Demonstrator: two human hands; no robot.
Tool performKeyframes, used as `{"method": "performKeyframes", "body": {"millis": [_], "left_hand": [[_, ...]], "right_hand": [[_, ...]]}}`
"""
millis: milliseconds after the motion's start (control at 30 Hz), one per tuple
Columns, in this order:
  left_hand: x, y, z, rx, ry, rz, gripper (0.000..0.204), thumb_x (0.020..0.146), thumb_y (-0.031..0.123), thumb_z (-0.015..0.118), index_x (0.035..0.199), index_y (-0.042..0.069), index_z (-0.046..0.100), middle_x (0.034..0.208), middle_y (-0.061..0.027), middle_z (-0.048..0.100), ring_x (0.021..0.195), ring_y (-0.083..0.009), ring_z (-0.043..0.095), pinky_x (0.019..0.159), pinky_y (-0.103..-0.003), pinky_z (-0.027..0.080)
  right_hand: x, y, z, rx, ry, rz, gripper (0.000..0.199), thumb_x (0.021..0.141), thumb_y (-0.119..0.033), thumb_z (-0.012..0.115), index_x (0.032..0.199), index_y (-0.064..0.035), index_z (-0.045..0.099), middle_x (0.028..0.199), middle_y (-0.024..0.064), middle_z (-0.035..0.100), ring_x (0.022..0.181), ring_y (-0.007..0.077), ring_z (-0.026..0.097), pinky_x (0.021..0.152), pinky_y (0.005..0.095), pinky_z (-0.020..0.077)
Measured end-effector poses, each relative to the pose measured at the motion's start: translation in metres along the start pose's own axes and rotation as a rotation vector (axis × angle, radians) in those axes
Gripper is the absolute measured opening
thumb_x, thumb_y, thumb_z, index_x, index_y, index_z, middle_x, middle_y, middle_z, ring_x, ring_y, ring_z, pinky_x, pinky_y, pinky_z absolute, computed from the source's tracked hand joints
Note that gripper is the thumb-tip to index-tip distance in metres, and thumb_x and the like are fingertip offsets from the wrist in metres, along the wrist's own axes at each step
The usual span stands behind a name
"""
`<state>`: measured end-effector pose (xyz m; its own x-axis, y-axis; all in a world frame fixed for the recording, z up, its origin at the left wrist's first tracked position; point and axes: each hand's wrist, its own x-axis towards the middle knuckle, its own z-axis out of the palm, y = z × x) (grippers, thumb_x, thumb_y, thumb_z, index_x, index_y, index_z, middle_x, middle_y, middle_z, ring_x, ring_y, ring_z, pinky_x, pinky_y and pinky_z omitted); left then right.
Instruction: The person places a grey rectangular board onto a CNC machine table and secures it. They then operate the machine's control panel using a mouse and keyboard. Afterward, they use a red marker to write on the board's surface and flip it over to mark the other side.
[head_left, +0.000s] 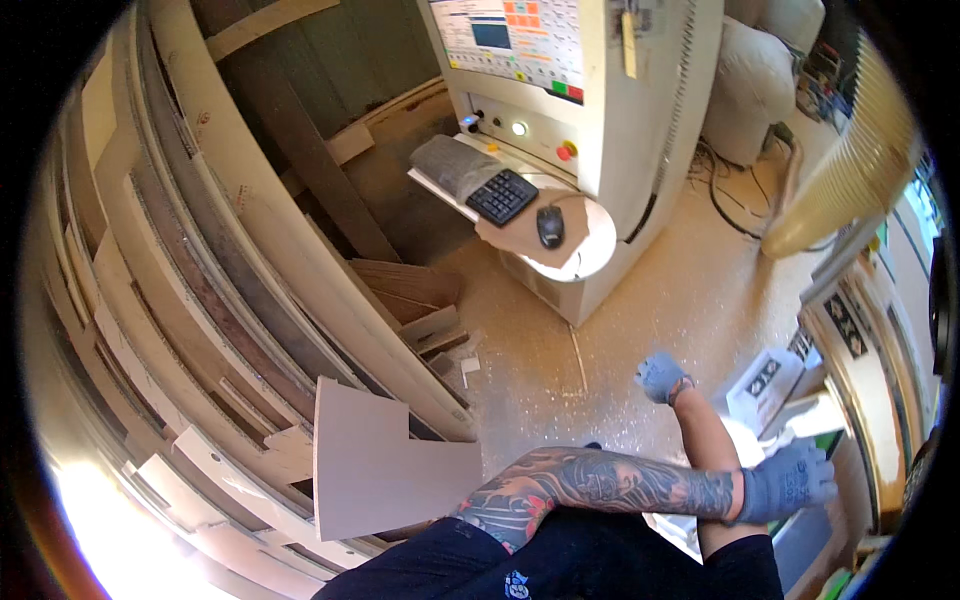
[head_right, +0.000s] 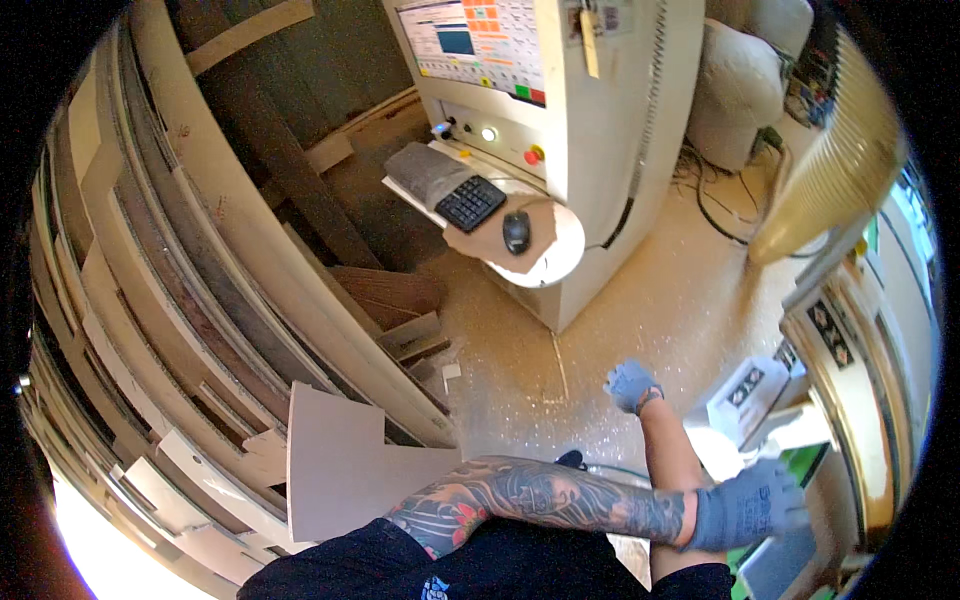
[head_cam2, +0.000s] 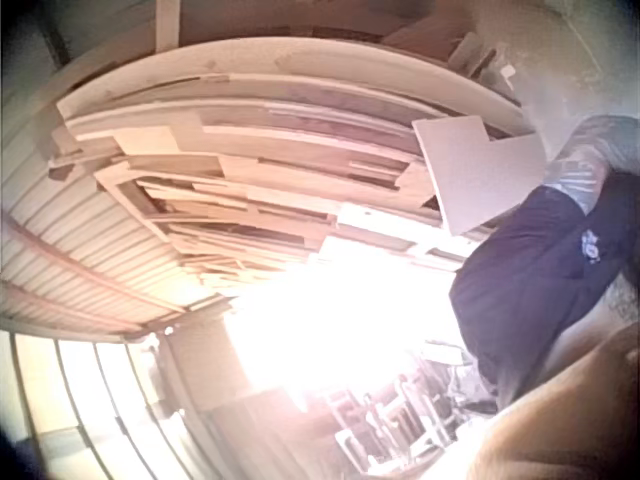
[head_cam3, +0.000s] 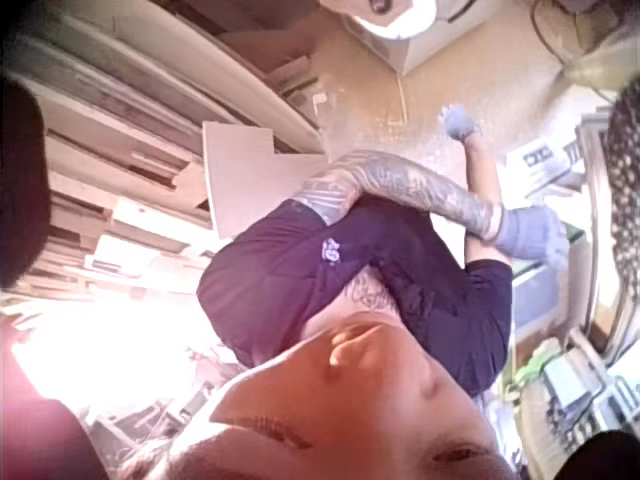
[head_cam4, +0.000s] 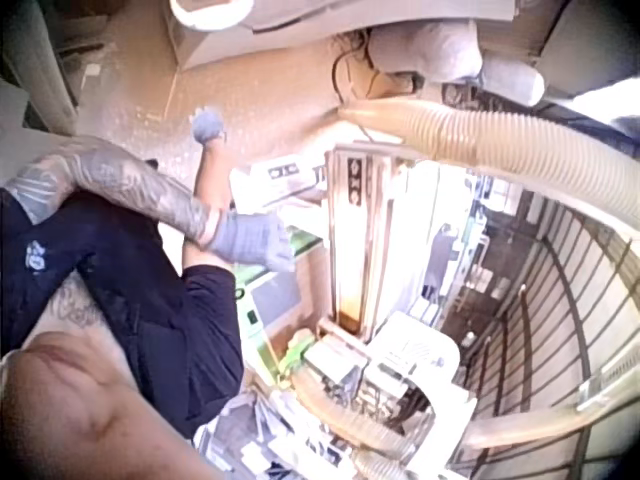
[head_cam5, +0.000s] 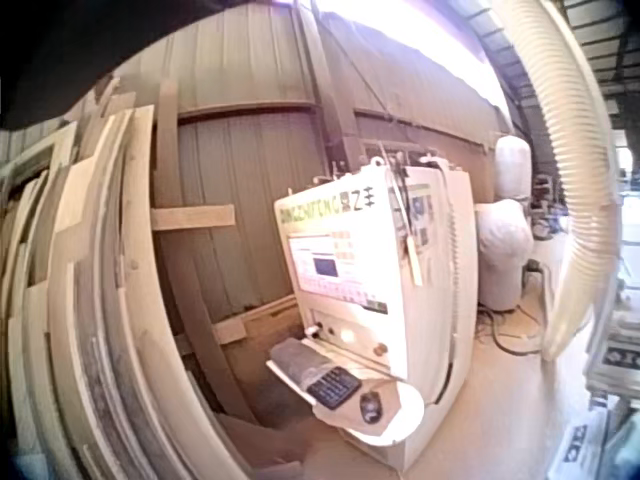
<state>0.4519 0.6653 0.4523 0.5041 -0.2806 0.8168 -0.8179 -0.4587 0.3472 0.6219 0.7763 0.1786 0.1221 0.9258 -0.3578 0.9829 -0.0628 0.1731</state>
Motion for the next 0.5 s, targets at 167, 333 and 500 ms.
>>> {"method": "performKeyframes", "body": {"millis": [167, 333, 500], "left_hand": [[-0.002, -0.096, -0.016, 0.080, -0.070, 0.029, 0.003, 0.078, 0.016, 0.064, 0.078, 0.018, 0.062, 0.081, -0.0036, 0.059, 0.082, -0.0255, 0.063, 0.070, -0.042, 0.047], [-0.007, -0.210, -0.030, 0.293, -0.026, 0.078, 0.002, 0.073, 0.018, 0.070, 0.072, 0.018, 0.068, 0.078, -0.0044, 0.064, 0.079, -0.0244, 0.065, 0.069, -0.042, 0.047], [-0.021, -0.264, -0.079, 0.302, -0.005, 0.124, 0.002, 0.076, 0.017, 0.068, 0.075, 0.016, 0.068, 0.078, -0.0057, 0.065, 0.077, -0.0266, 0.064, 0.069, -0.043, 0.048]], "right_hand": [[0.031, 0.051, 0.018, 0.035, -0.043, -0.011, 0.020, 0.084, -0.021, 0.062, 0.096, -0.0189, 0.077, 0.097, 0.0102, 0.074, 0.094, 0.0304, 0.071, 0.079, 0.0453, 0.0555], [0.053, 0.086, 0.010, 0.061, -0.092, -0.016, 0.015, 0.077, -0.025, 0.069, 0.088, -0.0191, 0.077, 0.096, 0.0106, 0.075, 0.091, 0.0305, 0.072, 0.078, 0.0462, 0.0560], [0.075, 0.089, -0.008, 0.022, -0.299, 0.125, 0.027, 0.076, -0.039, 0.072, 0.095, -0.0207, 0.076, 0.098, 0.0110, 0.074, 0.098, 0.0313, 0.071, 0.085, 0.0473, 0.0527]]}}
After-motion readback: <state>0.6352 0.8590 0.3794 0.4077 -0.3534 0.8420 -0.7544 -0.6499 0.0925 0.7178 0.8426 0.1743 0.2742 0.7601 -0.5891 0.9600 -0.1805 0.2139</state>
